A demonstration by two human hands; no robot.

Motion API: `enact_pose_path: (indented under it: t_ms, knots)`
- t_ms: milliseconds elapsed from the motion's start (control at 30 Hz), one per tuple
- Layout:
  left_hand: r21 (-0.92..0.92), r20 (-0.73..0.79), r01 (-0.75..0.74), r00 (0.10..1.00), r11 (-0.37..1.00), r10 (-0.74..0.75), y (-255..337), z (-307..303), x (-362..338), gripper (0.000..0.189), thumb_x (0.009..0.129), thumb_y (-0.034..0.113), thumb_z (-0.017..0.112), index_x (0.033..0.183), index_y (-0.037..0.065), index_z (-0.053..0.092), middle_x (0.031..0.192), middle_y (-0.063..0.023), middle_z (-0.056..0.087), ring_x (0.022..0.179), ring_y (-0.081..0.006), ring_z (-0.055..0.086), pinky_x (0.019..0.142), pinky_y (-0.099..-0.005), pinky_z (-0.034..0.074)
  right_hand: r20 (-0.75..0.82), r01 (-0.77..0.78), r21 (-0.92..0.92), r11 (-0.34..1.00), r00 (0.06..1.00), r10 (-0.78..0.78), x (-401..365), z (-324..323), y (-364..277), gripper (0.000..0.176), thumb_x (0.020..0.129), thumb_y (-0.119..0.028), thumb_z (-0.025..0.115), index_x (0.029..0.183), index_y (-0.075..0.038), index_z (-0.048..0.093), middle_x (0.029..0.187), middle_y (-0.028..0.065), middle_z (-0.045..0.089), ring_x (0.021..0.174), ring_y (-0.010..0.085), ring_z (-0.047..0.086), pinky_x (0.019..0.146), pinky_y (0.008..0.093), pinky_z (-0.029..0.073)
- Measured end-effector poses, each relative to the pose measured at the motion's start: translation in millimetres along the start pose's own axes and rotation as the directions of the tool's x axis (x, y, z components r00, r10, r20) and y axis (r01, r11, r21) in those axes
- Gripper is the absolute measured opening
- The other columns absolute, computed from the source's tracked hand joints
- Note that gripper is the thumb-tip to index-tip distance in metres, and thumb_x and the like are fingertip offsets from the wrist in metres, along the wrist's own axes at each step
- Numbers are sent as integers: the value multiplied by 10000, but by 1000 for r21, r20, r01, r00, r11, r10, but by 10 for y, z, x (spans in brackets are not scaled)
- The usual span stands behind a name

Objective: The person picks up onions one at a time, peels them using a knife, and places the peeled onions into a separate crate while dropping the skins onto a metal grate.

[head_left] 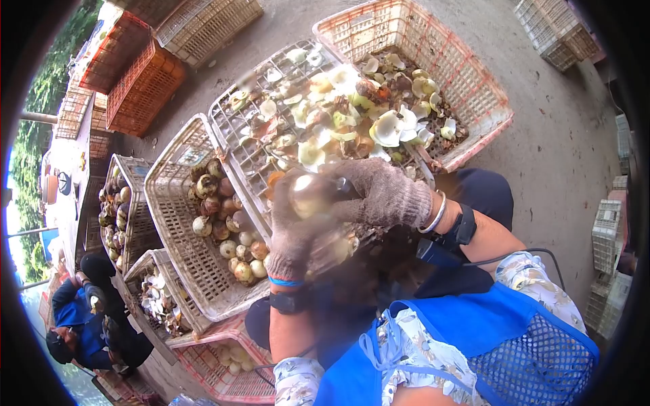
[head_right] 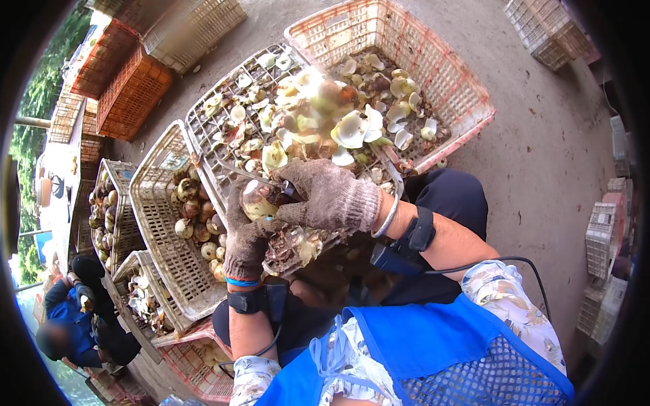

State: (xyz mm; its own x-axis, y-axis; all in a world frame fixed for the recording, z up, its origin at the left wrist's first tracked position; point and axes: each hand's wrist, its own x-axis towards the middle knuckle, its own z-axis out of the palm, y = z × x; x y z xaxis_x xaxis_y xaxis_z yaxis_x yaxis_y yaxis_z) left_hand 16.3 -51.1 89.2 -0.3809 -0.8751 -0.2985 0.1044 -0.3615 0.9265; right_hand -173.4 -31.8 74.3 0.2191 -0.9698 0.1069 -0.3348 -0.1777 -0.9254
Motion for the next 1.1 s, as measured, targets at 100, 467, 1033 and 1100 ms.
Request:
enact_pose_path:
  t_ms: [100,467,1033,1100]
  knots:
    - [13,56,23,998,1000,-24,-26,-15,15,947,565,31,868,1387,18,397,1214,-114,585,1091,-225,604,902,-336,543,37,-99,23,995,994,98,-9,-48,-101,446,755,-270,748,1114,-31,634,936,221,669,892,384,660,783,436,532]
    - [204,83,-85,994,975,70,-157,82,55,762,613,28,833,1288,47,480,1188,-87,583,1077,-210,593,902,-341,526,53,-182,-134,974,980,191,-6,-96,-158,289,731,-154,665,978,-5,638,865,244,655,868,422,643,762,462,527]
    - [215,-178,-102,974,971,141,-132,214,69,530,730,39,677,1239,27,531,1075,-80,597,975,-178,594,820,-309,532,-188,4,-216,976,981,-46,-11,137,138,202,775,-163,704,936,-52,654,786,185,658,784,386,649,694,462,519]
    - [81,-140,-83,986,993,93,-82,233,88,531,737,70,704,1238,24,533,1080,-89,601,975,-197,604,836,-338,539,-203,17,-58,998,979,-29,25,77,95,193,788,-163,696,941,-54,648,793,186,657,765,388,648,684,464,519]
